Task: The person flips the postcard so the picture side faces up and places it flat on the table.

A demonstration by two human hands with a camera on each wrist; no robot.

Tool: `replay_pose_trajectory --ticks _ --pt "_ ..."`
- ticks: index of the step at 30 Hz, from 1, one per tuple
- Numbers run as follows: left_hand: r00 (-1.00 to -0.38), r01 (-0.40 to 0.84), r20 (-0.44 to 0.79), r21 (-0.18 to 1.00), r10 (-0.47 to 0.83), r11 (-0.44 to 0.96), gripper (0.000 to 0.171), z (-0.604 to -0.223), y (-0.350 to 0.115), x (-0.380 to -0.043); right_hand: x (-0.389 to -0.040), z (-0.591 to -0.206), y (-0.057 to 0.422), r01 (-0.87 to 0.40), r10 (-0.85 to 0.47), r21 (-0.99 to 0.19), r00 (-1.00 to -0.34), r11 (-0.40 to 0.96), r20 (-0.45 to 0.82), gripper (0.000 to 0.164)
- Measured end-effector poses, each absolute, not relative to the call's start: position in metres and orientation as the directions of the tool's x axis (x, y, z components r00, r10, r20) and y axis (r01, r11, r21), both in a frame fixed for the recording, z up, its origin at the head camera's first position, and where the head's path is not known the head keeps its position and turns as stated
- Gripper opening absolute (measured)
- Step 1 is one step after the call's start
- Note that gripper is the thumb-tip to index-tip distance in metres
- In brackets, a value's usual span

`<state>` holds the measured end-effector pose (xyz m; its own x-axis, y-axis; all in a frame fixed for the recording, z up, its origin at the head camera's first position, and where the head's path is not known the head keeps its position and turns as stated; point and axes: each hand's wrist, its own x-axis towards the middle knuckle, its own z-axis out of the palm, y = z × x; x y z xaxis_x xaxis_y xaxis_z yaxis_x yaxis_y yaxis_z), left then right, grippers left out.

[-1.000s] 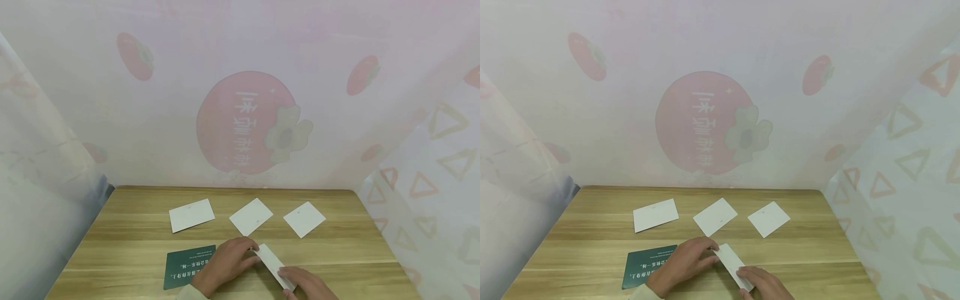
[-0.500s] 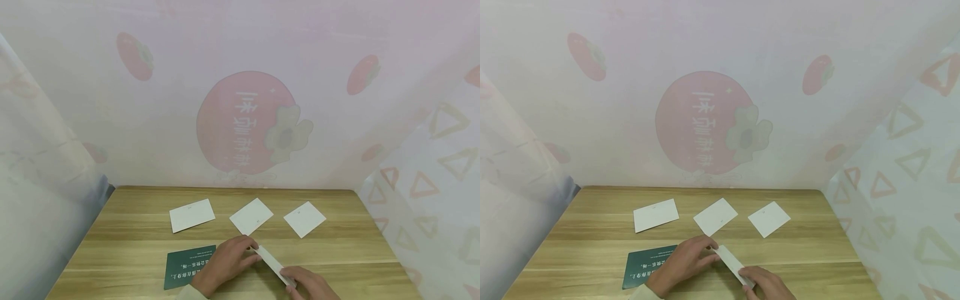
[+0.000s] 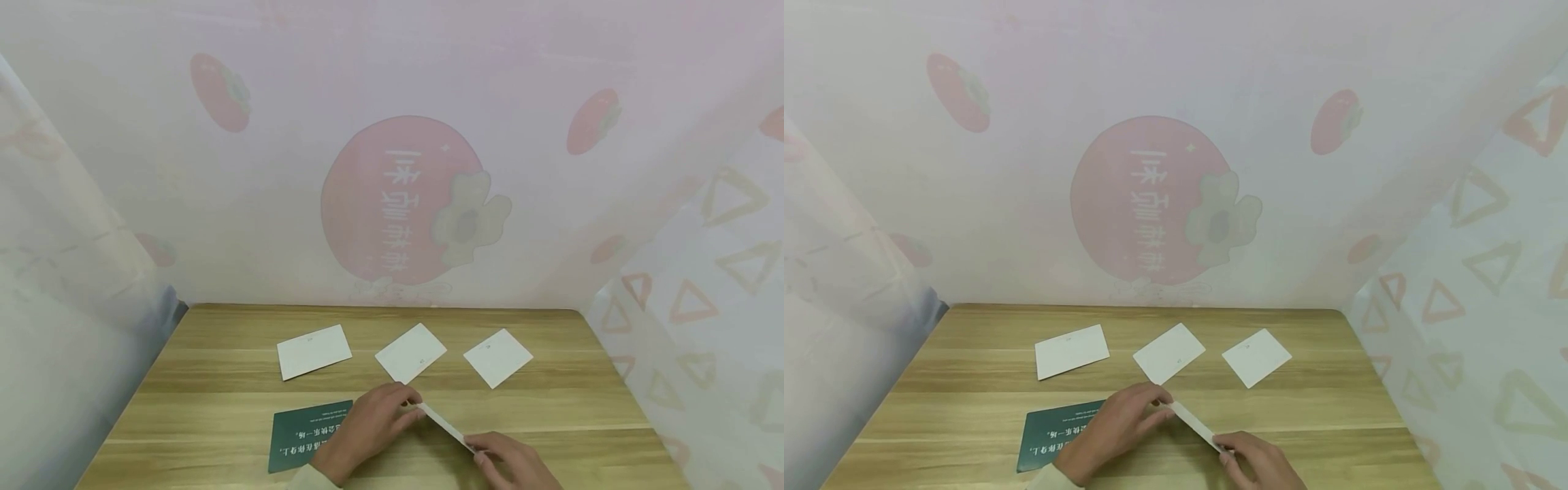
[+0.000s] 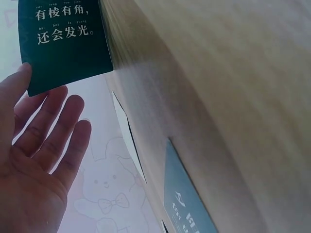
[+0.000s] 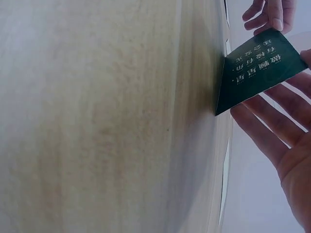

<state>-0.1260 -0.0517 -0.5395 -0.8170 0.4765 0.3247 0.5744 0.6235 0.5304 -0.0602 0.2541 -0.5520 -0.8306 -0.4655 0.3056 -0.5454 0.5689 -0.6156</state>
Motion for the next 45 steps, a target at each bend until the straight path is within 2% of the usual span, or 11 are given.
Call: replay_pose_trajectory --ticks 3,6,10,21,33,36,42,45 --pt "-0.815 0.578 0.333 0.532 0.475 0.619 0.016 -0.538 -0.052 -0.126 -0.059 -0.548 0.254 -0.505 -0.441 -0.625 -0.855 0.596 0.271 0.022" --pt "-0.807 0.59 0.35 0.524 0.476 0.614 0.015 -0.538 -0.052 -0.127 -0.06 -0.546 0.254 -0.509 -0.422 -0.584 -0.859 0.633 0.292 0.022" --pt "-0.8 0.599 0.365 0.516 0.475 0.612 0.013 -0.539 -0.052 -0.127 -0.064 -0.547 0.254 -0.555 -0.414 -0.506 -0.831 0.661 0.372 0.022" --pt "-0.788 0.615 0.389 0.52 0.477 0.593 0.006 -0.538 -0.053 -0.128 -0.072 -0.548 0.257 -0.62 -0.43 -0.437 -0.776 0.651 0.461 0.027" --pt "-0.79 0.612 0.387 0.524 0.475 0.592 0.006 -0.537 -0.053 -0.127 -0.077 -0.547 0.256 -0.64 -0.394 -0.372 -0.735 0.672 0.552 0.035" --pt "-0.795 0.606 0.38 0.532 0.472 0.592 0.007 -0.536 -0.052 -0.127 -0.077 -0.547 0.256 -0.626 -0.384 -0.375 -0.746 0.684 0.544 0.04" --pt "-0.816 0.576 0.346 0.557 0.462 0.599 0.01 -0.537 -0.051 -0.127 -0.075 -0.546 0.255 -0.538 -0.338 -0.503 -0.834 0.676 0.437 0.044" --pt "-0.824 0.564 0.328 0.562 0.462 0.605 0.011 -0.537 -0.05 -0.127 -0.075 -0.546 0.255 -0.508 -0.319 -0.518 -0.853 0.688 0.412 0.043"
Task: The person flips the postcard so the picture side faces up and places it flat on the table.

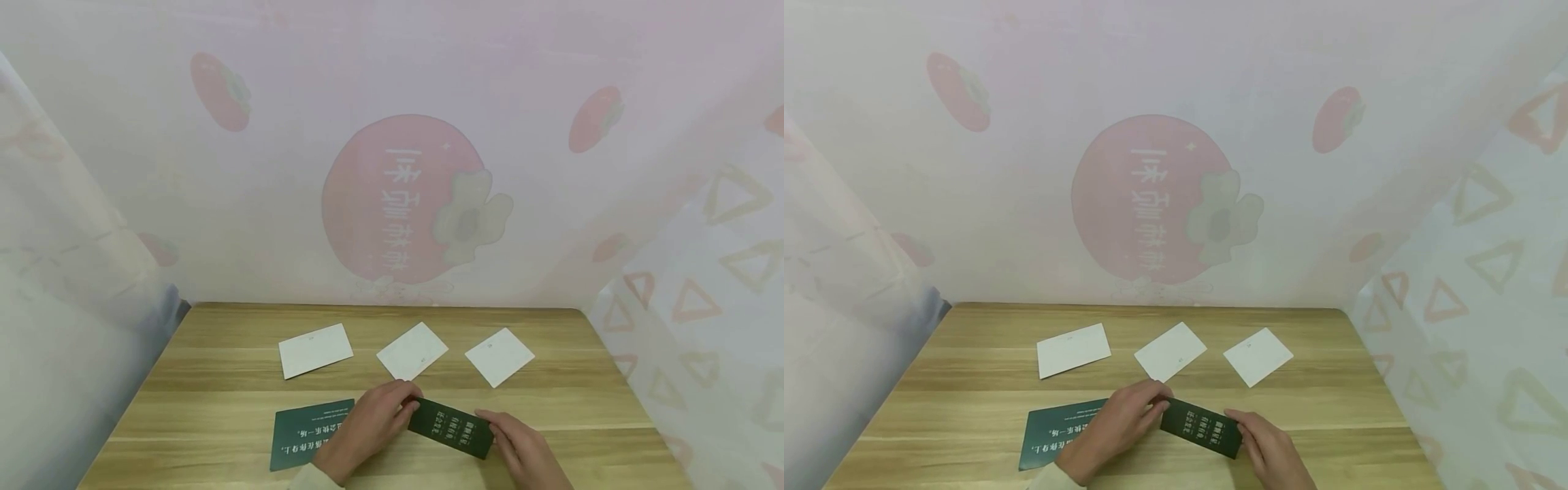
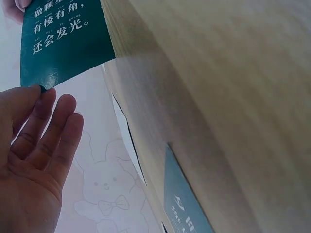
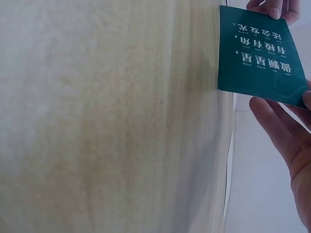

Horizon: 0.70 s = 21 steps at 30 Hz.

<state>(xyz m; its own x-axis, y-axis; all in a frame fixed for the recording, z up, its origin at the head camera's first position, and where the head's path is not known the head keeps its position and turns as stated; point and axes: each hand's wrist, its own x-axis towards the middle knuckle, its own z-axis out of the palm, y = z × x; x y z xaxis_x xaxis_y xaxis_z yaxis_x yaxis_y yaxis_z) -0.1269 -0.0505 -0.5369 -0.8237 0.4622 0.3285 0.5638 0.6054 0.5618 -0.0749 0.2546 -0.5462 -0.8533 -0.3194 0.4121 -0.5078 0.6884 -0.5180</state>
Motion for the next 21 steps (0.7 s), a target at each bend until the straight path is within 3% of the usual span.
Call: replay_pose_trajectory --ticks 8,15,21 --pt "-0.837 0.542 0.301 0.578 0.458 0.61 0.011 -0.5353 -0.0497 -0.1265 -0.0747 -0.5451 0.252 -0.466 -0.284 -0.528 -0.876 0.71 0.391 0.05" --pt "-0.851 0.517 0.275 0.591 0.448 0.619 0.011 -0.5354 -0.0486 -0.128 -0.0778 -0.5498 0.256 -0.592 -0.403 -0.461 -0.798 0.661 0.447 0.076" --pt "-0.852 0.515 0.276 0.594 0.445 0.618 0.011 -0.5359 -0.0483 -0.128 -0.0765 -0.5504 0.2546 -0.577 -0.408 -0.416 -0.806 0.703 0.429 0.082"
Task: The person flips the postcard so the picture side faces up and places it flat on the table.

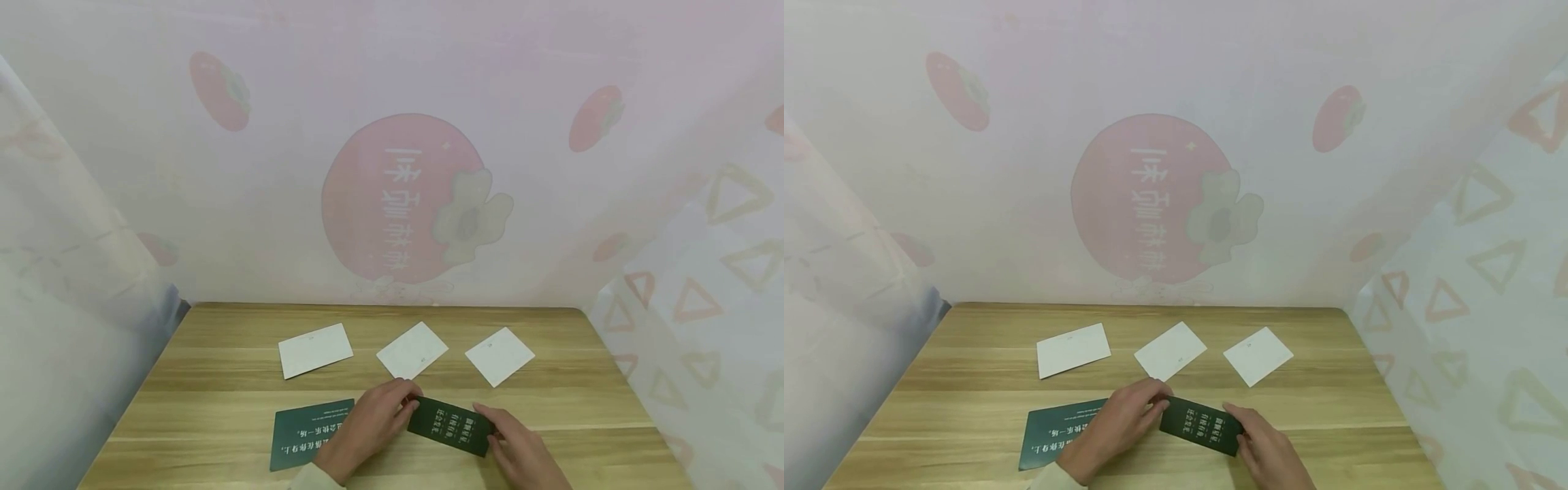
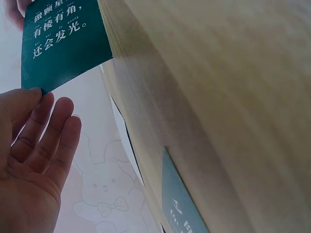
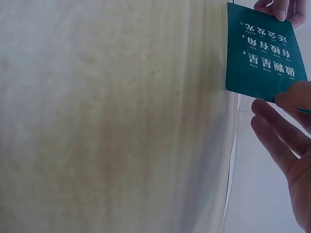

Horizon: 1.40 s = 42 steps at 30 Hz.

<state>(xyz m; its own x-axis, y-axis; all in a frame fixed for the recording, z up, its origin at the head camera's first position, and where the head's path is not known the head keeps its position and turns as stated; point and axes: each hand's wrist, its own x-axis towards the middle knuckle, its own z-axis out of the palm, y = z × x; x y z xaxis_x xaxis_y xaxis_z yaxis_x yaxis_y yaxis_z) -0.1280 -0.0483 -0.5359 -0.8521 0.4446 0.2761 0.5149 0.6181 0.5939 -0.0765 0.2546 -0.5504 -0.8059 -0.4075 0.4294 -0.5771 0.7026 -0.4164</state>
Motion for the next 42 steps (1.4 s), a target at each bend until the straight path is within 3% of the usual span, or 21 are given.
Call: replay_pose_trajectory --ticks 11,28,42 --pt "-0.854 0.514 0.28 0.59 0.439 0.623 0.013 -0.5378 -0.0477 -0.1292 -0.0744 -0.5538 0.2551 -0.532 -0.384 -0.291 -0.813 0.795 0.438 0.09" --pt "-0.814 0.579 0.363 0.564 0.452 0.589 0.017 -0.5367 -0.0475 -0.1272 -0.0737 -0.5535 0.2553 -0.523 -0.419 -0.244 -0.828 0.817 0.372 0.095" --pt "-0.824 0.566 0.346 0.555 0.449 0.61 0.018 -0.5361 -0.0476 -0.1285 -0.0748 -0.5526 0.253 -0.473 -0.418 -0.228 -0.873 0.851 0.252 0.108"
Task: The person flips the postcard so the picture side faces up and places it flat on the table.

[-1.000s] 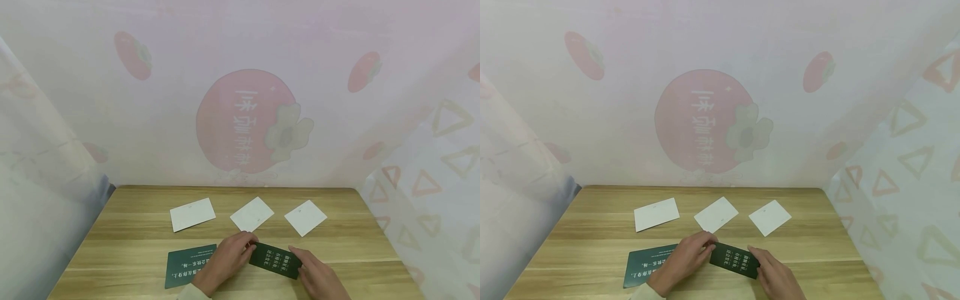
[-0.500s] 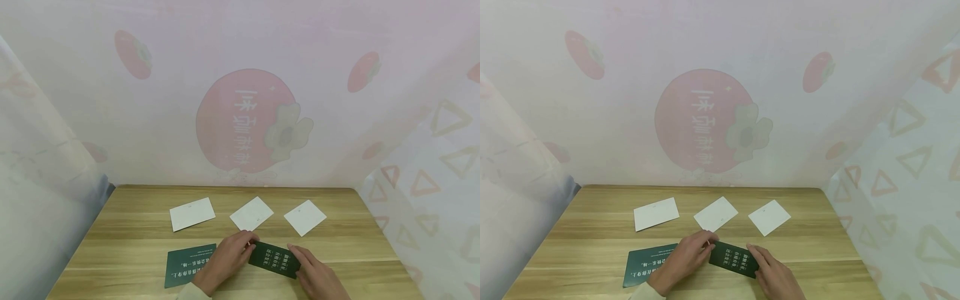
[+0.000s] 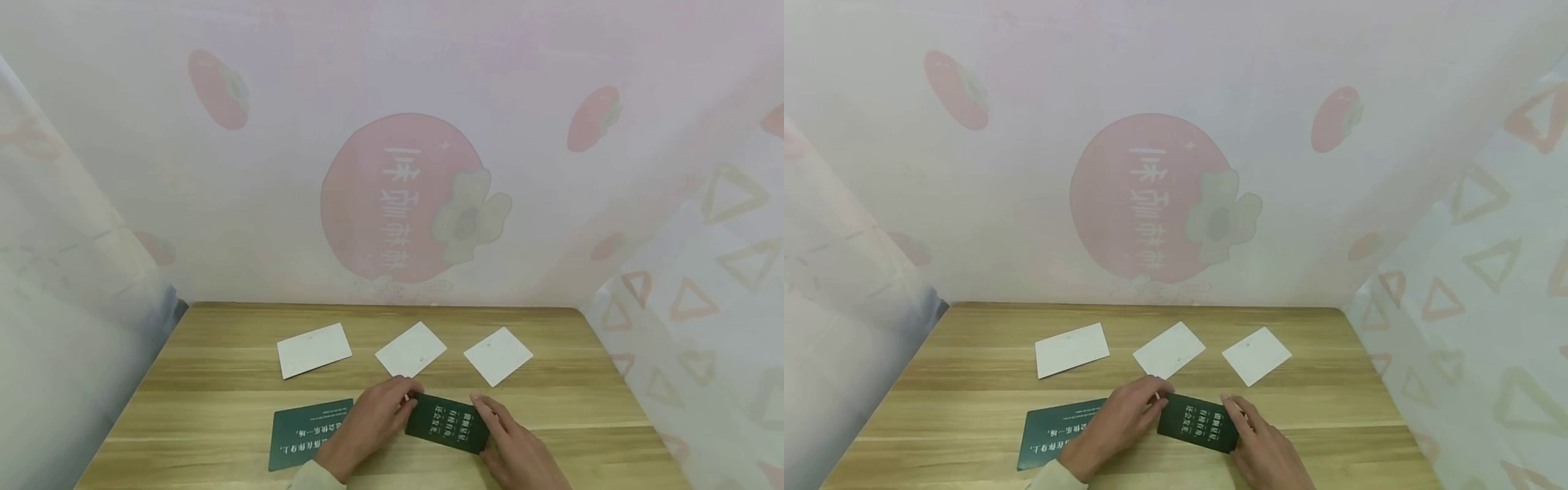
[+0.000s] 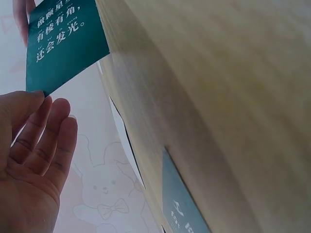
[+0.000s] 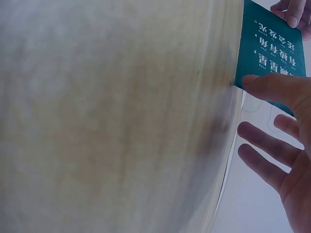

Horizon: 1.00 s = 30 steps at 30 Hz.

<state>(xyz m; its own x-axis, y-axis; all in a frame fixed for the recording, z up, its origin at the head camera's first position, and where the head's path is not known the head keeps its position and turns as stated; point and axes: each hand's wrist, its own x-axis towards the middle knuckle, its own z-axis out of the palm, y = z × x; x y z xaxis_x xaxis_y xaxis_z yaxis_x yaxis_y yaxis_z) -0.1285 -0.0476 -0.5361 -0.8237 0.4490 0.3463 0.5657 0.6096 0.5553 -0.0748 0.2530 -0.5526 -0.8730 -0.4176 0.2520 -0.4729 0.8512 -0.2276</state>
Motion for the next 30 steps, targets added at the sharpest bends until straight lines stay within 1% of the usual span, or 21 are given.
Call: replay_pose_trajectory --ticks 7,15,22,26,30 --pt "-0.827 0.561 0.337 0.545 0.45 0.623 0.019 -0.5369 -0.0474 -0.1291 -0.0757 -0.5505 0.252 -0.438 -0.4 -0.244 -0.897 0.865 0.19 0.11" --pt "-0.822 0.569 0.344 0.538 0.454 0.622 0.02 -0.5388 -0.0482 -0.1293 -0.0767 -0.5518 0.2516 -0.428 -0.394 -0.238 -0.901 0.872 0.18 0.112" --pt "-0.821 0.57 0.336 0.529 0.461 0.629 0.021 -0.5372 -0.0485 -0.1293 -0.077 -0.5477 0.25 -0.394 -0.377 -0.26 -0.919 0.882 0.113 0.112" --pt "-0.818 0.574 0.336 0.52 0.467 0.633 0.024 -0.5369 -0.049 -0.1292 -0.078 -0.5474 0.2497 -0.388 -0.376 -0.255 -0.921 0.885 0.097 0.113" --pt "-0.812 0.582 0.326 0.498 0.484 0.642 0.032 -0.5377 -0.0497 -0.1292 -0.0786 -0.5473 0.2493 -0.384 -0.373 -0.251 -0.923 0.889 0.094 0.112"
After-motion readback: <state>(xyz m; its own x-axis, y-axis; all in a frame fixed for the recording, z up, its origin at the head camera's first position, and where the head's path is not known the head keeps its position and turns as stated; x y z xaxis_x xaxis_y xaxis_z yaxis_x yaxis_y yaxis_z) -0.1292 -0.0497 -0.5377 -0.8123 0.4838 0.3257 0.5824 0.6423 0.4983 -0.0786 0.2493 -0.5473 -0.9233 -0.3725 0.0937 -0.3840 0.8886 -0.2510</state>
